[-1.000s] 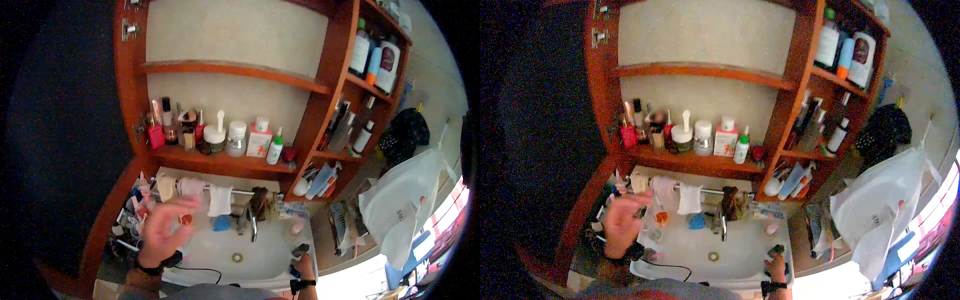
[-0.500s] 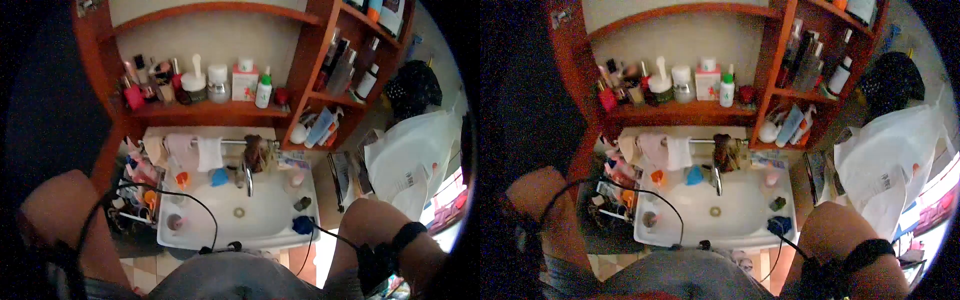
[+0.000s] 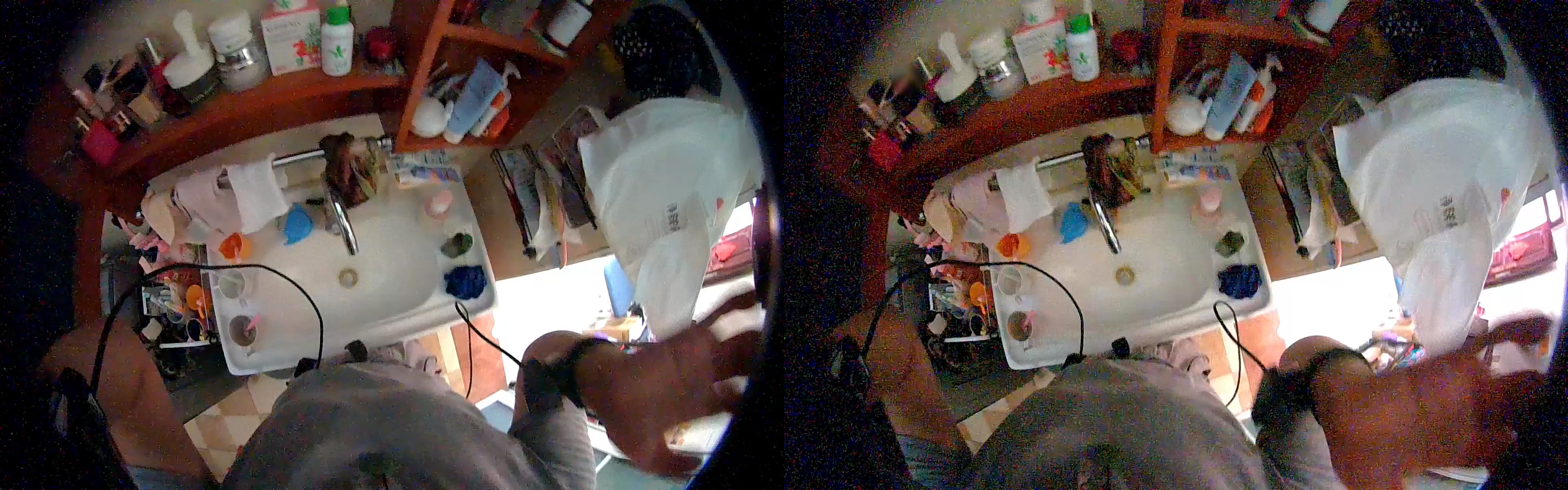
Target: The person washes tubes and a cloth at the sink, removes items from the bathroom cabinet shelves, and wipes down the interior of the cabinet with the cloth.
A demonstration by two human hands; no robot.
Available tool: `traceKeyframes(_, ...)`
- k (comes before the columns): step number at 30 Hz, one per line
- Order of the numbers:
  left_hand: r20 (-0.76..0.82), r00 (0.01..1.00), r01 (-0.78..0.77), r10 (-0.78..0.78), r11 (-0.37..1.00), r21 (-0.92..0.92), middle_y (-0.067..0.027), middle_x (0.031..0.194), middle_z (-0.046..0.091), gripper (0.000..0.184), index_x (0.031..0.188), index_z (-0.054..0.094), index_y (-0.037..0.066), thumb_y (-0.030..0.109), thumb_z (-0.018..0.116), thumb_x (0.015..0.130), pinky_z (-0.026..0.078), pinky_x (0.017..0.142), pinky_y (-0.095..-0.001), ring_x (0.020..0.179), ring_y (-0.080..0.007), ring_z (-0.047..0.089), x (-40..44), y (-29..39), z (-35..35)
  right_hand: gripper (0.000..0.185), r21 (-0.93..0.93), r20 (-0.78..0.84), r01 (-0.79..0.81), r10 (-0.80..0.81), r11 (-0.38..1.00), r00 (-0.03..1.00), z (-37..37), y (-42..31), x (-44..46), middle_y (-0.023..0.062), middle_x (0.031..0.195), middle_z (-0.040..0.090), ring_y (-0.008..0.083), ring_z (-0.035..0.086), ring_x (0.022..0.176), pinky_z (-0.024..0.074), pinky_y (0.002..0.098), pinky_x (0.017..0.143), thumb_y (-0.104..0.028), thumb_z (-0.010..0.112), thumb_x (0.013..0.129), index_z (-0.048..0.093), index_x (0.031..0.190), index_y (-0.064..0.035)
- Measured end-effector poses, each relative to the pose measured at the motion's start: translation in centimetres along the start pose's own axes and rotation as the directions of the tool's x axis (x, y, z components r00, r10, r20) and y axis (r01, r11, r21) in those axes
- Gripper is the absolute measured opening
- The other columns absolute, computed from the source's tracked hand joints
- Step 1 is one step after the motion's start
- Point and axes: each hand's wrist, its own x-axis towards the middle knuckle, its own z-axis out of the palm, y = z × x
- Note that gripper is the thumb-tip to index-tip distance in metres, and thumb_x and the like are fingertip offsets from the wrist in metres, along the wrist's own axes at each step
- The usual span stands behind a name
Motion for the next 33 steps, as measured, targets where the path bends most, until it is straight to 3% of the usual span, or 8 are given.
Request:
traceKeyframes(5, -0.007, 1.0, 0.029, -0.029, 0.999, 0.025, -0.0209, 0.118, 0.053, 0.044, 0.117, 0.046, 0.0, 0.033, 0.048, 0.089, 0.032, 0.103, -0.0463, 0.116, -0.0349, 0.048, 0.2, -1.2, -1.0, 0.061, -0.476, -0.383, -0.797, 0.728, 0.372, 0.568, -2.5, 6.4, -20.3, 0.021, 0.129, 0.046, 0.0303, 0.052, 0.095, 0.043, 0.0387, 0.087, -0.031, 0.061, 0.085, 0.038, 0.131, 0.0027)
traceKeyframes(11, -0.026, 1.0, 0.02, -0.017, 0.995, 0.095, -0.0205, 0.114, 0.056, 0.043, 0.117, 0.046, -0.001, 0.032, 0.048, 0.089, 0.035, 0.102, -0.0447, 0.114, -0.0344, 0.051, -0.8, -0.9, -1.5, 0.071, -0.718, -0.617, -0.535, 0.764, -0.446, 0.191, -1.7, 9.7, -40.5, 0.0273, 0.12, 0.048, 0.0451, 0.047, 0.11, 0.0424, 0.0482, 0.093, -0.032, 0.069, 0.077, 0.037, 0.131, -0.0004)
traceKeyframes(16, -0.015, 0.992, 0.124, -0.123, 0.982, 0.145, -0.0201, 0.111, 0.059, 0.042, 0.117, 0.046, -0.001, 0.03, 0.047, 0.089, 0.036, 0.101, -0.0433, 0.111, -0.0339, 0.053, -3.2, -2.0, -1.3, 0.018, -0.504, -0.701, -0.622, 0.704, -0.599, -0.11, -2.2, 10.1, -43.4, 0.0222, 0.089, 0.063, 0.0403, 0.06, 0.088, 0.0493, 0.0483, 0.077, -0.015, 0.06, 0.078, 0.06, 0.091, -0.0023)
traceKeyframes(22, 0.213, 0.866, 0.321, -0.452, 0.83, 0.457, -0.0124, 0.111, 0.059, 0.025, 0.109, 0.055, 0.002, 0.01, 0.06, 0.086, 0.042, 0.094, -0.0355, 0.109, -0.0223, 0.055, -10.5, -5.9, 0.7, 0.052, -0.669, -0.643, -0.693, 0.678, -0.269, 0.358, -2.8, 10.0, -42.8, 0.0217, 0.085, 0.065, 0.0379, 0.064, 0.078, 0.0519, 0.0436, 0.067, -0.025, 0.076, 0.066, 0.056, 0.106, 0.002)
traceKeyframes(24, 0.21, 0.788, 0.45, -0.578, 0.774, 0.445, -0.0106, 0.112, 0.059, 0.026, 0.108, 0.056, 0.003, 0.011, 0.062, 0.085, 0.041, 0.095, -0.0346, 0.11, -0.0215, 0.055, -13.9, -7.0, 1.6, 0.064, -0.466, -0.574, -0.739, 0.802, -0.487, -0.166, -2.4, 10.7, -44.2, 0.0212, 0.094, 0.065, 0.0359, 0.063, 0.089, 0.0507, 0.0435, 0.074, -0.026, 0.08, 0.06, 0.054, 0.112, 0.0012)
traceKeyframes(26, 0.22, 0.761, 0.49, -0.61, 0.762, 0.423, -0.0108, 0.111, 0.059, 0.027, 0.109, 0.056, 0.003, 0.012, 0.062, 0.085, 0.042, 0.094, -0.0346, 0.108, -0.0223, 0.055, -17.7, -8.6, 2.3, 0.029, -0.552, -0.494, -0.785, 0.869, -0.282, 0.036, -2.4, 11.3, -48.4, 0.0229, 0.079, 0.065, 0.0409, 0.063, 0.08, 0.0508, 0.0461, 0.071, -0.026, 0.065, 0.072, 0.065, 0.088, -0.0005)
traceKeyframes(31, 0.291, 0.634, 0.535, -0.716, 0.678, 0.504, -0.0094, 0.11, 0.059, 0.026, 0.109, 0.056, 0.004, 0.012, 0.063, 0.084, 0.043, 0.093, -0.0342, 0.106, -0.0206, 0.055, -26.8, -11.5, 2.0, 0.028, -0.868, -0.127, -0.462, 0.982, -0.179, -0.142, -2.3, 12.9, -42.3, 0.0193, 0.085, 0.067, 0.0346, 0.064, 0.08, 0.0518, 0.0408, 0.071, -0.026, 0.069, 0.069, 0.068, 0.084, -0.0027)
traceKeyframes(33, 0.355, 0.515, 0.574, -0.78, 0.622, 0.533, -0.0115, 0.112, 0.058, 0.038, 0.117, 0.052, 0.004, 0.02, 0.065, 0.085, 0.042, 0.094, -0.0358, 0.108, -0.025, 0.054, -26.5, -10.5, 2.3, 0.028, -0.682, -0.143, -0.731, 0.979, 0.011, 0.148, -0.3, 8.5, -29.6, 0.0141, 0.084, 0.067, 0.0293, 0.064, 0.08, 0.0491, 0.0372, 0.068, -0.03, 0.07, 0.078, 0.065, 0.088, -0.004)
